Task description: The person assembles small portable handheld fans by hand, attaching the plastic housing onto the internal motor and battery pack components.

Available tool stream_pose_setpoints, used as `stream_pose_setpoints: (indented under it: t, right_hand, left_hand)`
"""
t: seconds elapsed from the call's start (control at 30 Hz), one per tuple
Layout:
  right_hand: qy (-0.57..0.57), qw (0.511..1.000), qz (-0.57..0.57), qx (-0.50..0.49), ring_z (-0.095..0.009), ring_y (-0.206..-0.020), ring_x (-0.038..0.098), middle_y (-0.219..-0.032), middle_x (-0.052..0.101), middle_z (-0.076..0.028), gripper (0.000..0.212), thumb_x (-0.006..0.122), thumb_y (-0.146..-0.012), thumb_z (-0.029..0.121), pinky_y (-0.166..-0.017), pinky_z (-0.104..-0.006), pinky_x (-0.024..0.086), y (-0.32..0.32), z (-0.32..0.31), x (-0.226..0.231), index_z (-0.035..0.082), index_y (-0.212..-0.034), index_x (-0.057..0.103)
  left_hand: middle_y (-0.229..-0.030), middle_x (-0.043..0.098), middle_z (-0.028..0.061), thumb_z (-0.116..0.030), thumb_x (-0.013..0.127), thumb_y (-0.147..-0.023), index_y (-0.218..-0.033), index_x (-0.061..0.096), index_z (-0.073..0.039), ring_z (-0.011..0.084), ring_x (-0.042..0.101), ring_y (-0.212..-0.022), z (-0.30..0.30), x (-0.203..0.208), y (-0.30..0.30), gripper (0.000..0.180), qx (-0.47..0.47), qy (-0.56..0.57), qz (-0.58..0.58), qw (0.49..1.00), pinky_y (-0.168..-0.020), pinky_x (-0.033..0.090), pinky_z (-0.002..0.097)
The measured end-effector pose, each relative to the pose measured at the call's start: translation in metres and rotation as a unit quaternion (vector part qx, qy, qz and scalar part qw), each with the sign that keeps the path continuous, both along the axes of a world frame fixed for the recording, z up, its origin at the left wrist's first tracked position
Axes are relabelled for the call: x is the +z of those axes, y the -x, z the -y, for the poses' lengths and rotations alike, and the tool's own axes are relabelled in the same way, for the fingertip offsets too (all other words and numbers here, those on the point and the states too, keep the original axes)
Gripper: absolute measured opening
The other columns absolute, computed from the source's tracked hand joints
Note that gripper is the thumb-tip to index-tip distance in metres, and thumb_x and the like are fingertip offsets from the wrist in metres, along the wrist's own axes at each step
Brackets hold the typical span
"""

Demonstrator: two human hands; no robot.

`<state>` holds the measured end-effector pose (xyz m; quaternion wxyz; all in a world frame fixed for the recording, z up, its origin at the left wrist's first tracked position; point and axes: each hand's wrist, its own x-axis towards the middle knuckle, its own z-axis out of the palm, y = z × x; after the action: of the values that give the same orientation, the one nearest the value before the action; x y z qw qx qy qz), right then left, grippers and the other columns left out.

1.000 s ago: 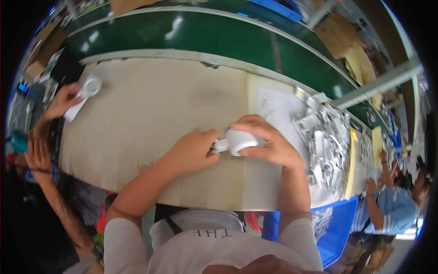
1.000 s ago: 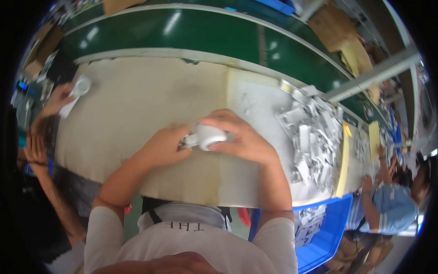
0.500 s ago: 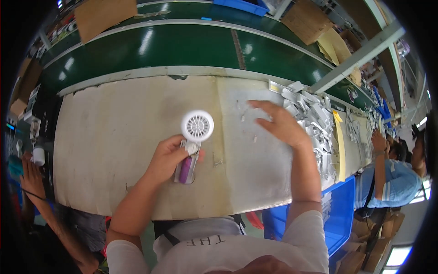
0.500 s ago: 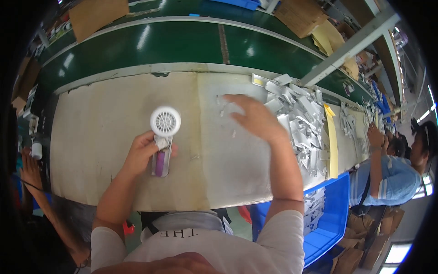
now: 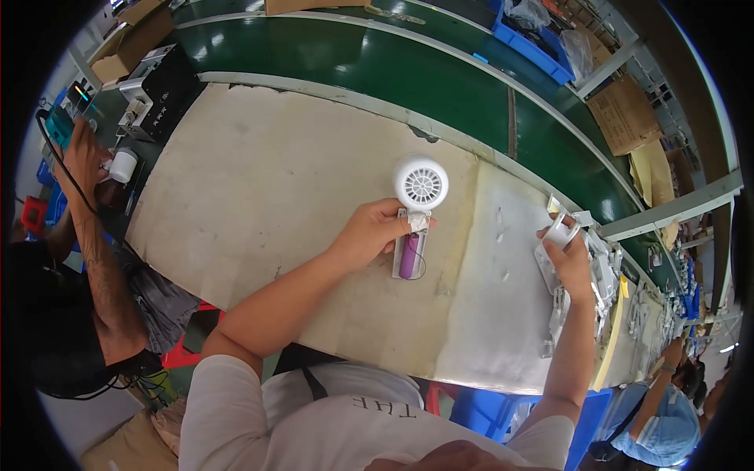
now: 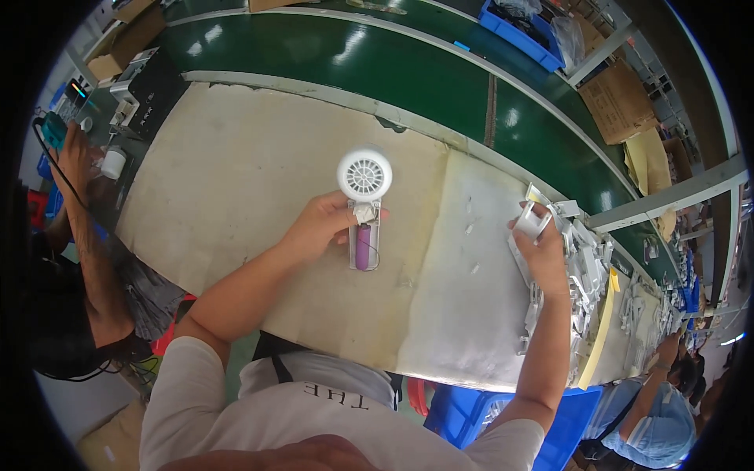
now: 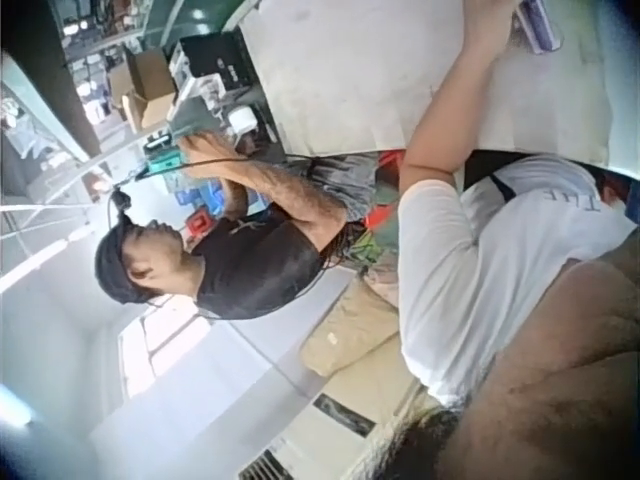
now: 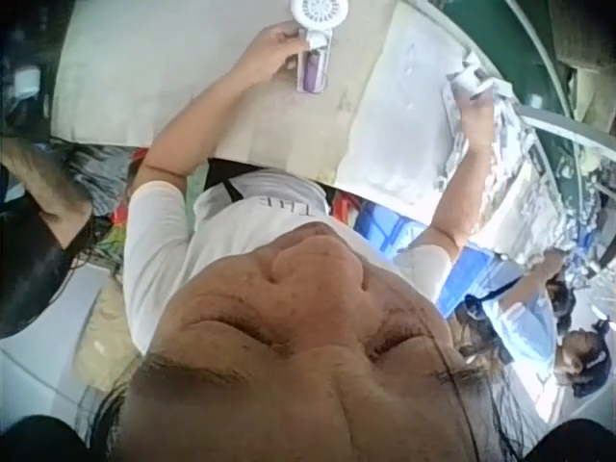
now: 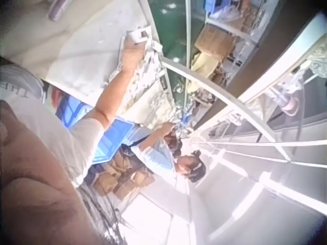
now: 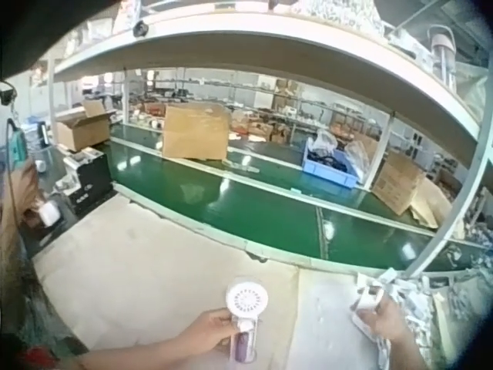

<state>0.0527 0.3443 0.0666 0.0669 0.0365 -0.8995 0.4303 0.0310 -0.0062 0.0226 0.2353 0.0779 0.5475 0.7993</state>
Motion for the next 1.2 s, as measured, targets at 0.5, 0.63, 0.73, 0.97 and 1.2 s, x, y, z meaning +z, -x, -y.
stream_pose_setpoints:
  t: [0.5,0.63,0.73,0.97,1.2]
  right_hand:
    - [-0.083,0.981,-0.112,0.132,-0.021,-0.089,0.061,-0.1,0.061,-0.014,0.036,0.062,-0.082,0.016,-0.071,-0.0282,0.049,-0.015,0.201,0.005,0.007,-0.116,0.053]
    - [0.077,0.99,-0.064,0.103,-0.021,-0.091,0.061,-0.104,0.06,-0.015,0.037,0.057,-0.087,0.017,-0.078,-0.0267,0.046,0.0,0.177,0.003,0.007,-0.122,0.051]
    - [0.113,0.985,-0.122,0.035,-0.019,-0.095,0.057,-0.102,0.059,-0.013,0.039,0.054,-0.088,0.013,-0.078,-0.0276,0.045,0.007,0.165,-0.003,0.009,-0.126,0.048]
    - [-0.125,0.971,-0.146,0.142,-0.025,-0.085,0.054,-0.095,0.053,-0.011,0.056,0.066,-0.074,0.009,-0.073,-0.0336,0.047,-0.018,0.199,0.007,0.012,-0.127,0.048]
    - [-0.17,0.951,-0.246,0.084,-0.026,-0.086,0.051,-0.113,0.048,-0.008,0.073,0.071,-0.062,0.004,-0.072,-0.0338,0.046,-0.017,0.207,0.004,0.016,-0.129,0.045]
  left_hand:
    - [-0.116,0.055,0.0108,-0.015,0.048,-0.089,-0.118,0.047,-0.001,0.0203,0.056,-0.102,0.001,-0.011,-0.002,0.033,0.13,-0.181,0.062,0.973,-0.083,0.049,0.0338]
    - [-0.116,0.055,0.0129,-0.012,0.046,-0.089,-0.118,0.047,0.0,0.0215,0.056,-0.103,0.001,-0.008,-0.001,0.032,0.165,-0.209,0.013,0.964,-0.084,0.049,0.035]
    - [-0.119,0.052,0.0152,-0.018,0.048,-0.09,-0.121,0.044,0.001,0.023,0.055,-0.105,0.002,-0.006,-0.001,0.036,0.171,-0.204,-0.004,0.964,-0.084,0.05,0.0358]
    - [-0.115,0.055,0.0119,-0.009,0.047,-0.088,-0.118,0.047,0.002,0.0212,0.056,-0.104,-0.007,-0.008,-0.011,0.031,0.18,-0.22,0.039,0.958,-0.086,0.048,0.0337]
    - [-0.113,0.056,0.009,-0.007,0.049,-0.087,-0.114,0.05,0.001,0.0197,0.056,-0.103,-0.012,-0.007,-0.017,0.028,0.204,-0.273,0.013,0.94,-0.087,0.047,0.0343]
